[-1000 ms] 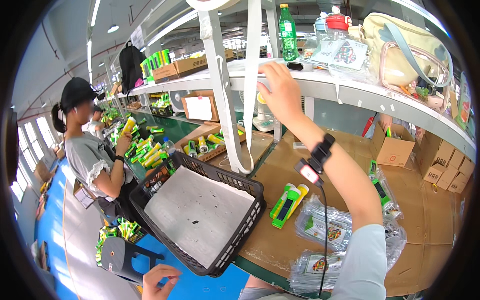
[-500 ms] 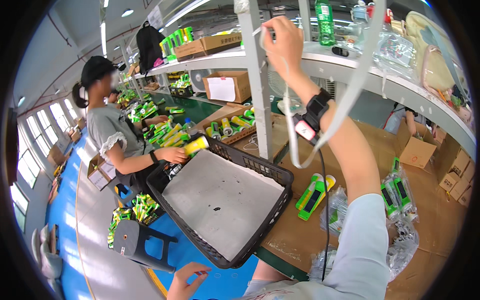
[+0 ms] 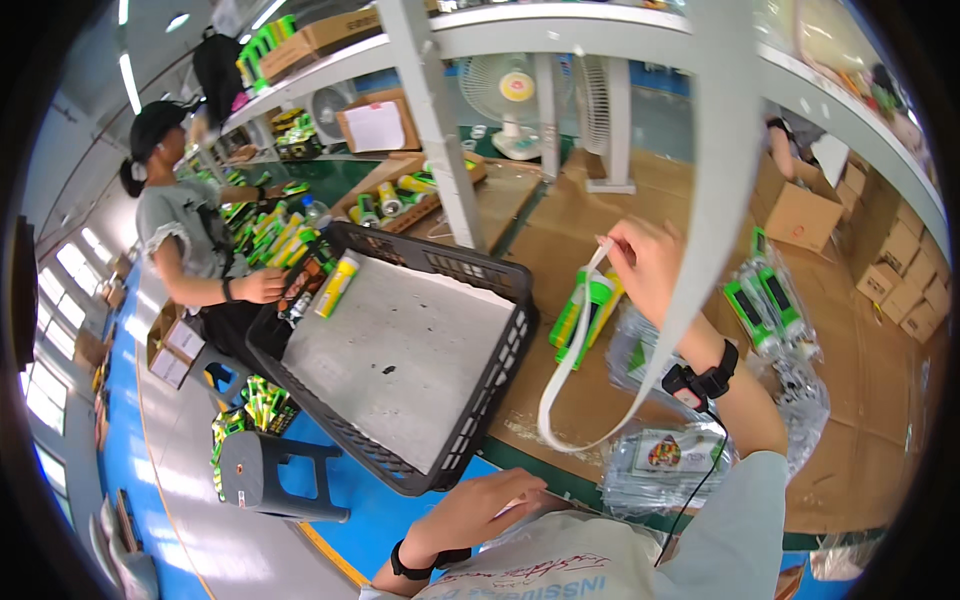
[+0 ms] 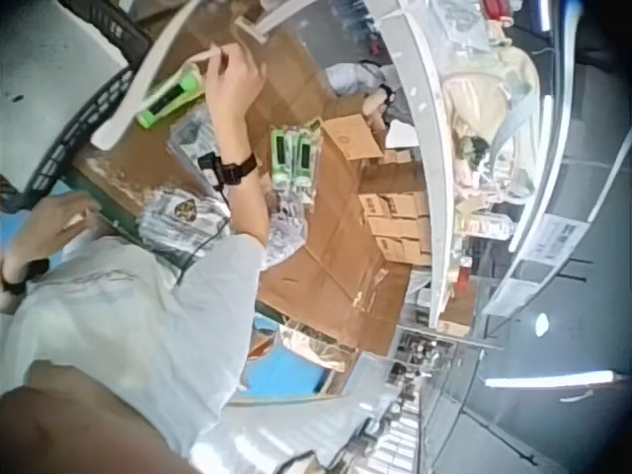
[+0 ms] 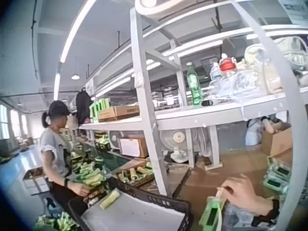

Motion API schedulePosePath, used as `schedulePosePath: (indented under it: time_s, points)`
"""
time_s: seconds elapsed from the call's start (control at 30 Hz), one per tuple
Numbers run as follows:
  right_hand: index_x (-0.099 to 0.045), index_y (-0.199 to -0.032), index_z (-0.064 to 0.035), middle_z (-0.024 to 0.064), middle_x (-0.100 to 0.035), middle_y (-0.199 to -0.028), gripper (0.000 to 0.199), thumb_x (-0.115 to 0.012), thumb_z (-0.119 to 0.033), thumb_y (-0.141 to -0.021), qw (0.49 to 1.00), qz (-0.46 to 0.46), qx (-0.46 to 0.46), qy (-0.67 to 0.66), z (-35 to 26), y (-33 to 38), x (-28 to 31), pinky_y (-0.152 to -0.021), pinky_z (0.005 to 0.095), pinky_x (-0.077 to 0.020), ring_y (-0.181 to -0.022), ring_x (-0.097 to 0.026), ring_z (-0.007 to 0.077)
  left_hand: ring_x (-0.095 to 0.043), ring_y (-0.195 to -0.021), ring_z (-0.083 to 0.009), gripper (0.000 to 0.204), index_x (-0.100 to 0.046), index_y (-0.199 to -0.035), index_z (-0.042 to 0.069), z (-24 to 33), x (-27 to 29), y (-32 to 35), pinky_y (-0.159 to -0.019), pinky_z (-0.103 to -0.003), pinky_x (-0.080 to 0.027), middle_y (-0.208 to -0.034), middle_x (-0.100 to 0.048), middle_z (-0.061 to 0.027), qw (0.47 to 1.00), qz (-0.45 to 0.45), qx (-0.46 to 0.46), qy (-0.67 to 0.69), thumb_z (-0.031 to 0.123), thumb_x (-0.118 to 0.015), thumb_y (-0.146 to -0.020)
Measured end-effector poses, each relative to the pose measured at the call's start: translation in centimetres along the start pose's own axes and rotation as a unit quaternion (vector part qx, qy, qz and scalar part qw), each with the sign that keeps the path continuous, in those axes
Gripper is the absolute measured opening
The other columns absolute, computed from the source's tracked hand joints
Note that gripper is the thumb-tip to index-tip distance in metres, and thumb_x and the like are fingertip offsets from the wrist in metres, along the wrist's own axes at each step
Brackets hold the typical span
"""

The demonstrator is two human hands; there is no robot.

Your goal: Packing flashlights into plastic bags on a factory assembly line.

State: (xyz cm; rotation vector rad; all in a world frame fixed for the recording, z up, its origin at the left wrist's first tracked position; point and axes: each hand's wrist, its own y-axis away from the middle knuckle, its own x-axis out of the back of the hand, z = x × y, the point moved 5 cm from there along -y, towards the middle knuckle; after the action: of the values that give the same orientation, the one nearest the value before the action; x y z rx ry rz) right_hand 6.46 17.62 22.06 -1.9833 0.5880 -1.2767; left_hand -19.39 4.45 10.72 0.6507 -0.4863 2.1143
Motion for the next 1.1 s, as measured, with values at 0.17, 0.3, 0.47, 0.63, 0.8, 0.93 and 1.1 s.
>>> schedulePosePath:
  time_s: [0.17, 0.3, 0.47, 0.63, 0.8, 0.93, 1.1]
  points:
    - [-0.057, -0.070, -0.0051, 0.0092, -0.057, -0.062, 0.019, -0.070, -0.015, -0.080, 0.978, -0.032, -0.134, 0.154, 8.8, 11.1, 7.6, -0.059, 0.0401, -0.0421, -0.058, -0.056, 0.0297, -0.064, -0.086, -0.0280, 0.030, -0.056, -0.115, 0.005, -0.3, -3.0, -5.6, -0.072, -0.036, -0.051, -0.106, -0.060, -0.0126, 0.999, -0.016, 0.009, -0.033, 0.020, -0.061, -0.090]
    - [-0.057, -0.071, -0.0030, 0.0126, -0.058, -0.064, 0.020, -0.071, -0.015, -0.078, 0.944, -0.037, -0.267, 0.192, 10.1, 18.2, 14.4, -0.053, 0.0407, -0.0435, -0.058, -0.058, 0.0331, -0.058, -0.096, -0.0399, 0.031, -0.057, -0.112, 0.003, -3.8, -2.0, -11.8, -0.078, -0.045, -0.049, -0.108, -0.058, -0.0199, 0.987, 0.149, 0.046, -0.028, 0.021, -0.061, -0.087]
    - [-0.055, -0.071, -0.0017, 0.0146, -0.058, -0.066, 0.021, -0.072, -0.014, -0.078, 0.911, -0.056, -0.329, 0.244, 9.1, 24.2, 18.9, -0.055, 0.0412, -0.0447, -0.061, -0.059, 0.0340, -0.055, -0.096, -0.0384, 0.057, -0.050, -0.113, 0.002, -8.8, -0.9, -21.9, -0.077, -0.046, -0.051, -0.103, -0.053, -0.0186, 0.908, 0.310, 0.072, -0.273, 0.028, -0.079, -0.071]
    - [-0.056, -0.074, -0.0020, 0.0149, -0.059, -0.068, 0.020, -0.072, -0.013, -0.076, 0.916, -0.057, -0.335, 0.212, 8.5, 26.9, 17.9, -0.055, 0.0414, -0.0449, -0.063, -0.059, 0.0346, -0.058, -0.098, -0.0387, 0.054, -0.052, -0.102, -0.001, -13.2, -0.8, -26.1, -0.074, -0.045, -0.051, -0.100, -0.057, -0.0195, 0.902, 0.253, 0.119, -0.330, 0.030, -0.080, -0.069]
    - [-0.061, -0.083, -0.0033, 0.0044, -0.064, -0.075, 0.011, -0.071, -0.008, -0.081, 0.855, -0.007, -0.461, -0.235, 10.0, 30.4, 14.6, -0.059, 0.0298, -0.0476, -0.067, -0.062, 0.0153, -0.065, -0.086, -0.0245, 0.037, -0.054, -0.108, -0.006, -10.4, -0.2, -22.1, -0.071, -0.036, -0.053, -0.093, -0.064, -0.0183, 0.969, 0.209, 0.066, 0.113, 0.025, -0.064, -0.089]
    - [-0.061, -0.091, -0.0032, 0.0018, -0.062, -0.084, 0.012, -0.070, -0.006, -0.083, 0.774, 0.041, -0.425, -0.468, 3.8, 25.6, 11.3, -0.067, 0.0246, -0.0486, -0.079, -0.060, 0.0098, -0.063, -0.075, -0.0198, 0.036, -0.050, -0.114, -0.001, -4.4, -4.6, -15.9, -0.062, -0.033, -0.054, -0.097, -0.062, -0.0132, 0.788, 0.215, 0.113, 0.566, 0.031, -0.041, -0.101]
    - [-0.058, -0.092, -0.0014, 0.0045, -0.061, -0.093, 0.014, -0.068, 0.002, -0.083, 0.716, 0.063, -0.373, -0.587, -2.0, 22.5, 7.8, -0.073, 0.0236, -0.0495, -0.086, -0.059, 0.0110, -0.059, -0.064, -0.0168, 0.032, -0.044, -0.115, 0.003, -0.8, -8.5, -12.4, -0.055, -0.030, -0.051, -0.085, -0.058, -0.0101, 0.817, 0.275, 0.072, 0.501, 0.031, -0.041, -0.101]
